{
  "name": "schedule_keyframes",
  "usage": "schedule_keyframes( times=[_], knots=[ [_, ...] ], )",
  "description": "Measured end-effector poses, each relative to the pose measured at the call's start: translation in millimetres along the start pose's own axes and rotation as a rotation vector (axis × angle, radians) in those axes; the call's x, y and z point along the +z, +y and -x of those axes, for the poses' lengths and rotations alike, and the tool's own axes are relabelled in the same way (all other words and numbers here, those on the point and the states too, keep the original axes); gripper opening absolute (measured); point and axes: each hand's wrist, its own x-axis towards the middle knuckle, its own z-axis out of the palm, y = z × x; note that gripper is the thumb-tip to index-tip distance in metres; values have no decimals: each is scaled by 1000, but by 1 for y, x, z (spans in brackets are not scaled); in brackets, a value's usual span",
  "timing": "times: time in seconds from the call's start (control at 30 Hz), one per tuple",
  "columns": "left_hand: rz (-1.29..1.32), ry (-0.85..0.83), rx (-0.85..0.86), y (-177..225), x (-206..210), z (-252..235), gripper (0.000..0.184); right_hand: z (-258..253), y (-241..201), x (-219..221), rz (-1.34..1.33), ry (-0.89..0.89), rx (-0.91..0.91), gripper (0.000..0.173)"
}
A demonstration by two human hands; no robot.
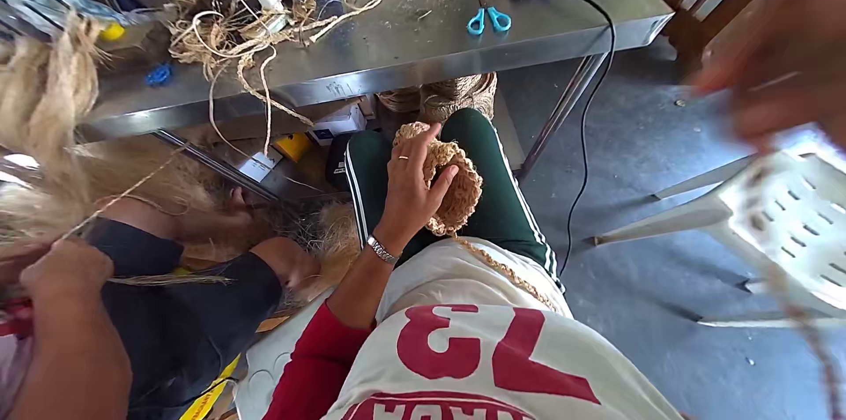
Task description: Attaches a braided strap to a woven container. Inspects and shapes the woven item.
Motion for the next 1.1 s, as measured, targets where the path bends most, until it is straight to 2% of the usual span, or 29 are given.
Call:
schedule_keyframes(
  times=[0.07, 0.13, 0.27, 0.43, 0.57, 0.67, 0.77, 0.93, 1.1],
  knots=[
    [-41, -12, 20, -2, 4, -4, 48, -3, 32, 59, -39, 5, 112, 19],
    [-62, 19, 49, -3, 8, -4, 38, -5, 62, 91, -111, -34, 256, 21],
    [-71, 64, 91, -6, 12, 4, 30, -11, 98, 122, -303, -16, 434, 27],
    [-42, 47, 62, -4, 14, 14, 30, -3, 111, 143, -420, -12, 495, 29],
    [39, 56, 40, 5, 9, 15, 33, 5, 119, 166, -418, 24, 475, 25],
    [324, 82, 25, 20, -1, 16, 36, 7, 124, 177, -390, 55, 396, 25],
    [632, 37, 18, 37, -11, 17, 39, 7, 123, 184, -334, 79, 272, 22],
    [703, 97, -39, 47, -19, 18, 21, 9, 122, 186, -141, 81, 130, 24],
    [933, 20, -150, 47, -30, 17, 24, 13, 122, 185, 10, 60, 1, 30]
  ],
)
